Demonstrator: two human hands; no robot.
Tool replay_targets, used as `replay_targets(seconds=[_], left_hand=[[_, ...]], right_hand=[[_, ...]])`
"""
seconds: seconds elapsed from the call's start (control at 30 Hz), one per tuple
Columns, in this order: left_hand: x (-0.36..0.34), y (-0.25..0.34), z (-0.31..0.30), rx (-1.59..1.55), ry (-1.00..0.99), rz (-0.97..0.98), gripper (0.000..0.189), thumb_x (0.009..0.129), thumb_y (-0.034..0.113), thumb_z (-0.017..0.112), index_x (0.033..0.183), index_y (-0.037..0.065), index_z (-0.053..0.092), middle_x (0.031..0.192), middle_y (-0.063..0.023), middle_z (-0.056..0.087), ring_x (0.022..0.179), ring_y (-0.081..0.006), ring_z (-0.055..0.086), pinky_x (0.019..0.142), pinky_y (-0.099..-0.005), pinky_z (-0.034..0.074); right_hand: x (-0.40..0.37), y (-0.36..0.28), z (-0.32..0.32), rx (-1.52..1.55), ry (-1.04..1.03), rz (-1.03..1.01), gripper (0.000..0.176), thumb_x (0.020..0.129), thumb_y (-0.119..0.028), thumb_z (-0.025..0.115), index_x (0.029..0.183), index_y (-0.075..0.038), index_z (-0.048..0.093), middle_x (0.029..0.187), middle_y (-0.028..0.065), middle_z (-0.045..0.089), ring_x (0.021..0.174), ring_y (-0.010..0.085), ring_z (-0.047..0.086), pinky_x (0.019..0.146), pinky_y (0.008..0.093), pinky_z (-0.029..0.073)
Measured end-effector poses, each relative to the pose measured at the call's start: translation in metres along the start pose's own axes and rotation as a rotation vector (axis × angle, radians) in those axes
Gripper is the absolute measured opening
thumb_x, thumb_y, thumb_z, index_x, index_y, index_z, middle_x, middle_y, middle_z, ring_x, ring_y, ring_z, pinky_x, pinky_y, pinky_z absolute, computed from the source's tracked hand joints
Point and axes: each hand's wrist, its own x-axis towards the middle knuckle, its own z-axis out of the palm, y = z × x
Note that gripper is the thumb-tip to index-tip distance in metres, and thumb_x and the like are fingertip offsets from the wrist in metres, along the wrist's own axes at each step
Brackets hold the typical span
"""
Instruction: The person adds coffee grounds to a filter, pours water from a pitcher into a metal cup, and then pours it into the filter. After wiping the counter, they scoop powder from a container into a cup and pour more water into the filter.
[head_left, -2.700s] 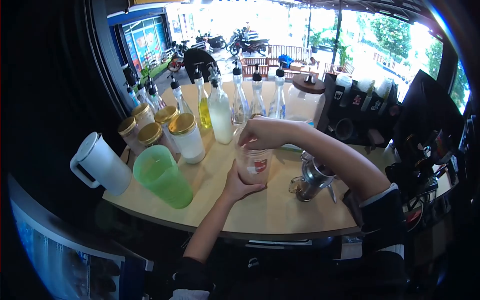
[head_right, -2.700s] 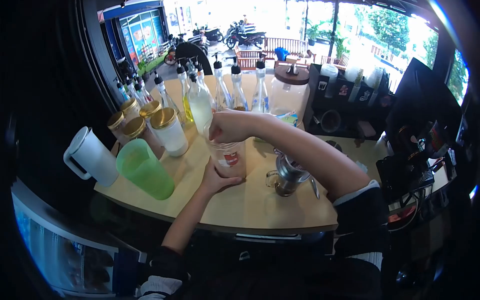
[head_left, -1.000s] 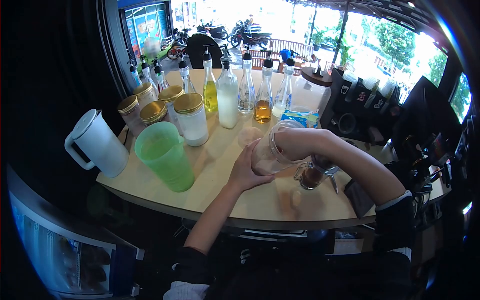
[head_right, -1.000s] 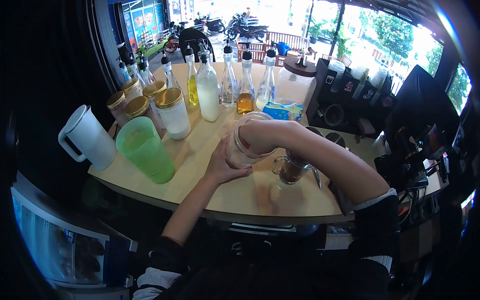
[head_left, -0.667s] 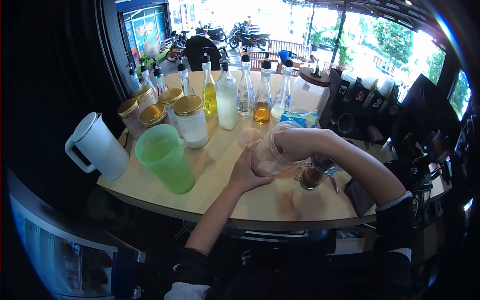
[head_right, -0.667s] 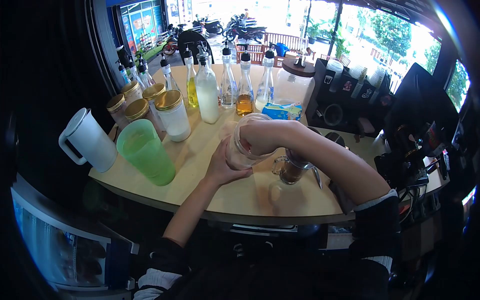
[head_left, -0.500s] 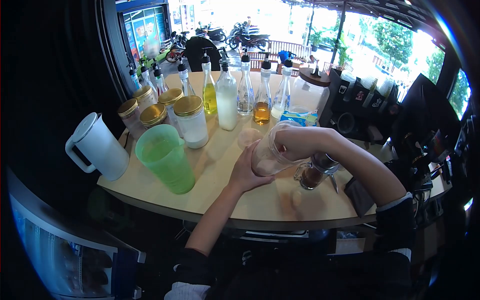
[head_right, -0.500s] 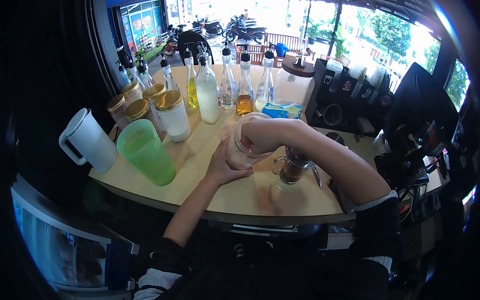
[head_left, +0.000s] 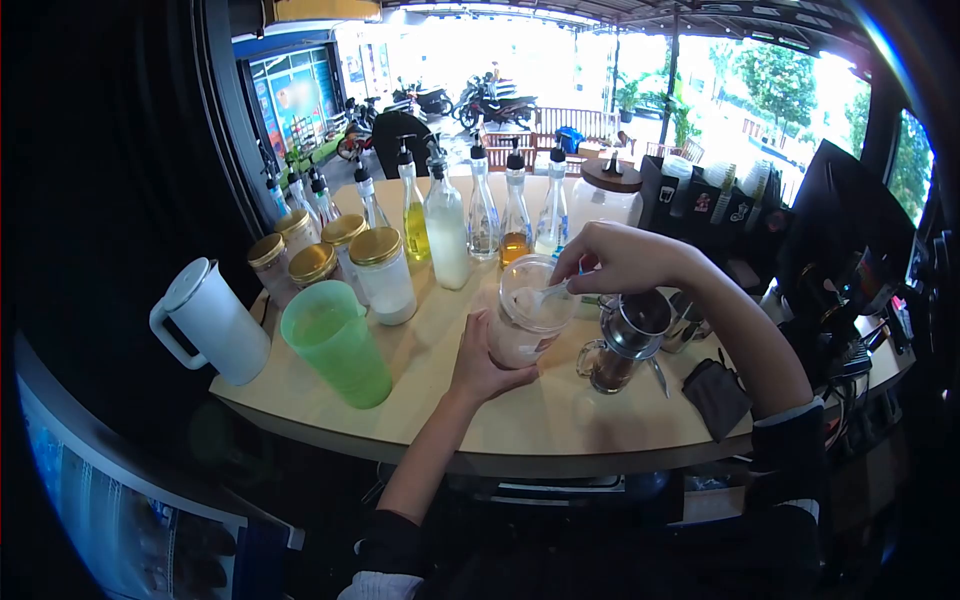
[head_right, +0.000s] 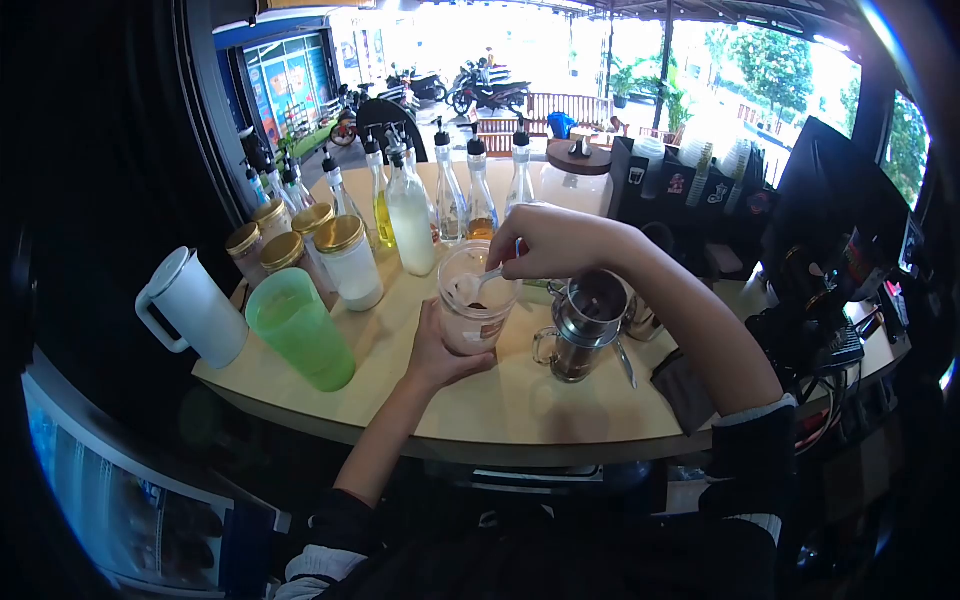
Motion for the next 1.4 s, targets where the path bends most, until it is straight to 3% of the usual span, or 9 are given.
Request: replay_targets(seconds=[0.23, 0.3, 0.53, 0.67, 0.73, 0.83, 1.1, 1.17, 1.4], left_hand=[[0.002, 0.027, -0.003, 0.059, -0.034, -0.025, 0.098, 0.049, 0.032, 0.09, 0.125, 0.0, 0.039, 0.115, -0.0159, 0.051, 0.109, -0.0338, 0.053, 0.095, -0.0424, 0.044], [0.004, 0.035, -0.002, 0.123, -0.053, -0.035, 0.092, 0.051, 0.021, 0.09, 0.123, -0.001, 0.037, 0.115, -0.0157, 0.048, 0.111, -0.0279, 0.053, 0.096, -0.038, 0.046], [0.004, 0.019, 0.014, -0.108, -0.04, -0.134, 0.089, 0.053, 0.025, 0.089, 0.124, 0.0, 0.043, 0.117, -0.0171, 0.055, 0.111, -0.0287, 0.056, 0.095, -0.0383, 0.047], [0.004, 0.021, 0.015, -0.139, -0.083, -0.248, 0.08, 0.053, 0.022, 0.089, 0.119, 0.0, 0.05, 0.11, -0.0144, 0.065, 0.102, -0.0232, 0.065, 0.089, -0.0352, 0.051], [0.007, 0.034, 0.014, -0.137, -0.068, -0.269, 0.08, 0.053, 0.021, 0.089, 0.12, 0.0, 0.05, 0.11, -0.014, 0.065, 0.101, -0.0227, 0.065, 0.089, -0.0349, 0.051], [0.005, 0.03, 0.016, -0.224, -0.043, -0.32, 0.079, 0.052, 0.019, 0.089, 0.119, 0.0, 0.05, 0.109, -0.0131, 0.065, 0.1, -0.0214, 0.065, 0.087, -0.0341, 0.053], [0.006, 0.034, 0.016, -0.175, -0.074, -0.348, 0.074, 0.054, 0.015, 0.087, 0.117, -0.001, 0.052, 0.108, -0.0122, 0.065, 0.099, -0.0196, 0.064, 0.087, -0.0339, 0.052], [0.007, 0.034, 0.015, -0.177, -0.085, -0.373, 0.072, 0.055, 0.014, 0.087, 0.116, -0.002, 0.053, 0.109, -0.0116, 0.064, 0.101, -0.0192, 0.063, 0.088, -0.0342, 0.052], [0.009, 0.044, 0.013, -0.128, -0.1, -0.378, 0.074, 0.055, 0.018, 0.089, 0.117, -0.002, 0.053, 0.108, -0.0126, 0.065, 0.1, -0.0201, 0.064, 0.088, -0.0347, 0.052]], right_hand=[[-0.015, 0.035, 0.004, 0.193, 0.171, -0.073, 0.027, 0.083, -0.018, 0.067, 0.104, -0.001, 0.07, 0.087, 0.0065, 0.069, 0.075, 0.011, 0.059, 0.073, 0.0279, 0.049], [-0.024, 0.039, -0.002, 0.191, 0.192, -0.038, 0.026, 0.084, -0.017, 0.066, 0.104, -0.001, 0.07, 0.089, 0.0069, 0.069, 0.077, 0.0111, 0.06, 0.074, 0.0275, 0.049], [-0.063, 0.078, -0.014, 0.276, 0.305, -0.038, 0.022, 0.085, -0.012, 0.065, 0.103, 0.0, 0.07, 0.089, 0.0087, 0.07, 0.073, 0.0094, 0.062, 0.074, 0.0248, 0.05], [-0.1, 0.09, -0.003, 0.215, 0.377, -0.01, 0.022, 0.082, -0.011, 0.065, 0.1, 0.001, 0.069, 0.087, 0.0093, 0.067, 0.075, 0.0144, 0.062, 0.073, 0.0276, 0.05], [-0.117, 0.094, 0.007, 0.208, 0.477, 0.011, 0.023, 0.08, -0.01, 0.061, 0.099, 0.001, 0.068, 0.084, 0.0142, 0.068, 0.073, 0.0233, 0.064, 0.073, 0.031, 0.05], [-0.137, 0.102, 0.019, 0.189, 0.545, 0.075, 0.023, 0.081, -0.009, 0.063, 0.101, 0.0, 0.069, 0.084, 0.0096, 0.063, 0.077, 0.0177, 0.063, 0.072, 0.031, 0.05], [-0.148, 0.099, 0.035, 0.083, 0.626, 0.057, 0.021, 0.083, -0.003, 0.061, 0.102, 0.0, 0.067, 0.085, 0.0103, 0.063, 0.073, 0.019, 0.063, 0.068, 0.0317, 0.05], [-0.146, 0.096, 0.038, 0.119, 0.586, 0.102, 0.02, 0.081, -0.001, 0.062, 0.1, 0.0, 0.066, 0.088, 0.0129, 0.062, 0.073, 0.0294, 0.063, 0.065, 0.0358, 0.051], [-0.142, 0.106, 0.053, 0.153, 0.663, 0.007, 0.022, 0.083, 0.002, 0.061, 0.105, -0.001, 0.064, 0.086, 0.0117, 0.061, 0.069, 0.0269, 0.064, 0.059, 0.032, 0.056]])
